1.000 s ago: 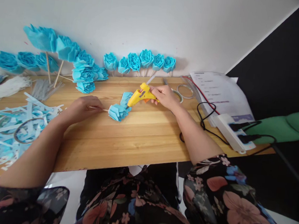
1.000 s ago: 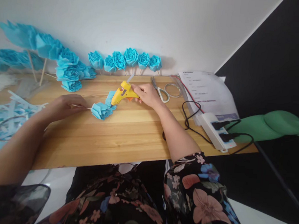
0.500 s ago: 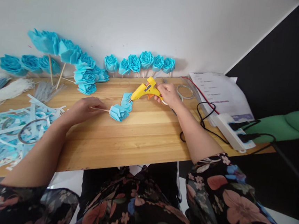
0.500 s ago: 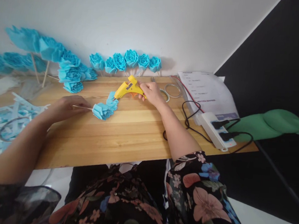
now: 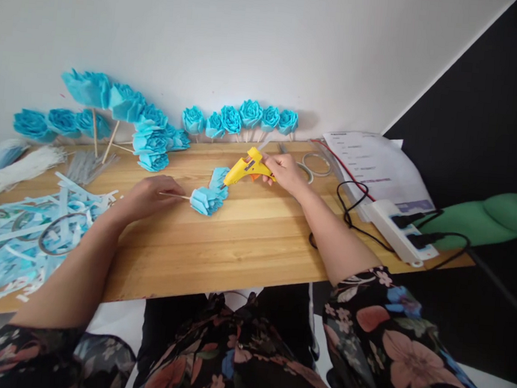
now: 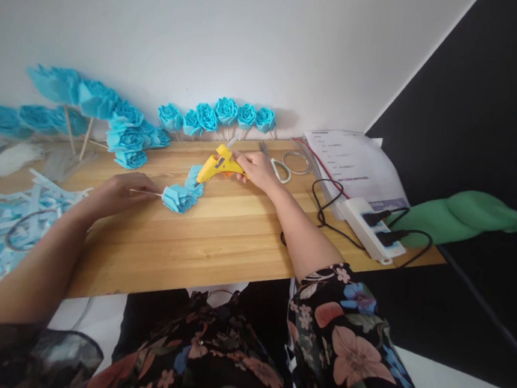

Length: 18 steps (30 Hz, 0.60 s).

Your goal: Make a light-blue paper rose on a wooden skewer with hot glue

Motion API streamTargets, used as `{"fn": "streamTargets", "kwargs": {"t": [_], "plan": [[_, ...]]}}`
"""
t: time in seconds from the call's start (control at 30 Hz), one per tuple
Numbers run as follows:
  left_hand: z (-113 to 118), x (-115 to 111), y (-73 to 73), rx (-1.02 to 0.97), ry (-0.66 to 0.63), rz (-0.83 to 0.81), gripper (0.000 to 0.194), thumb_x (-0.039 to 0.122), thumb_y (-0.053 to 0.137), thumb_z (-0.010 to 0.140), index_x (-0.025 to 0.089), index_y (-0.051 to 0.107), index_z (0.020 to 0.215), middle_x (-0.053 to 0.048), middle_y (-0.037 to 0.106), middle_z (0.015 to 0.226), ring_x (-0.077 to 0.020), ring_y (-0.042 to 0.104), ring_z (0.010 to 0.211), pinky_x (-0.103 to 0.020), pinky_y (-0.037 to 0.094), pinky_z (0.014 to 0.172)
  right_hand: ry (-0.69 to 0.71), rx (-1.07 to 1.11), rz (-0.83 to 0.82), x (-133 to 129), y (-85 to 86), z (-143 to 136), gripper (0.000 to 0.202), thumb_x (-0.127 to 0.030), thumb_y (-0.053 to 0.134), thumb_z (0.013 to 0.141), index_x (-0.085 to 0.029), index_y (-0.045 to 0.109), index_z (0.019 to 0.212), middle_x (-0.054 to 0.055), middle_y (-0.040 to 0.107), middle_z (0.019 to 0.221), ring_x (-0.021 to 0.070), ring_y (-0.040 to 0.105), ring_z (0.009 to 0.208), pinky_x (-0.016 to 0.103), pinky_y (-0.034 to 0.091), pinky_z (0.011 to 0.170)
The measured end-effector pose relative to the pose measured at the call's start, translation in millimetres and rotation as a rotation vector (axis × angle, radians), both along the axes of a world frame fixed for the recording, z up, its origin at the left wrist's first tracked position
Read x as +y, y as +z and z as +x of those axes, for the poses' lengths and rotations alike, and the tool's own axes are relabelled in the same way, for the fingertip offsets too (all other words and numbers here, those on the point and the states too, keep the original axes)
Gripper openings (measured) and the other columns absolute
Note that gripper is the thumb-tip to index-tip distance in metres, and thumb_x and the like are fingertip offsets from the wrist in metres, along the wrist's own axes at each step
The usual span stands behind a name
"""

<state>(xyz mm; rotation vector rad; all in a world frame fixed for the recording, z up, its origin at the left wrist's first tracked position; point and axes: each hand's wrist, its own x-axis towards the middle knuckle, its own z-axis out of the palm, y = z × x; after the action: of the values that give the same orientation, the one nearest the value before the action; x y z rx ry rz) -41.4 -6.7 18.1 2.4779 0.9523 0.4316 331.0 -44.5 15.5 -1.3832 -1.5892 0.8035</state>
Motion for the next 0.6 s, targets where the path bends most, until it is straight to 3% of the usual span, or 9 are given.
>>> {"fn": "streamTargets", "kwargs": {"t": [0.33,0.6], "plan": [[5.4,-4.4,7.4,-0.049,-0.005,0.005,0.034,0.053,0.06,0.092,0.02,0.07,0.088,-0.006,0.073,0.088,-0.0202,0.067,0.082,-0.031,0.053,0.074,-0.002,-0.092,0.004,0.6,-4.0,-0.5,0.06,-0.06,0.05,0.096,-0.015,0.064,0.06,0.004,0.067,0.056,0.0088,0.057,0.045,0.02,0.043,0.051],[1.0,2.7,1.7,-0.071,-0.047,-0.011,0.031,0.048,0.06,0.093,0.02,0.072,0.088,-0.008,0.073,0.091,-0.0218,0.067,0.085,-0.034,0.054,0.077,-0.017,0.081,-0.006,2.4,-0.8,1.5,0.052,-0.055,0.054,0.095,-0.017,0.063,0.061,0.002,0.065,0.054,0.0086,0.054,0.043,0.02,0.042,0.047]]}}
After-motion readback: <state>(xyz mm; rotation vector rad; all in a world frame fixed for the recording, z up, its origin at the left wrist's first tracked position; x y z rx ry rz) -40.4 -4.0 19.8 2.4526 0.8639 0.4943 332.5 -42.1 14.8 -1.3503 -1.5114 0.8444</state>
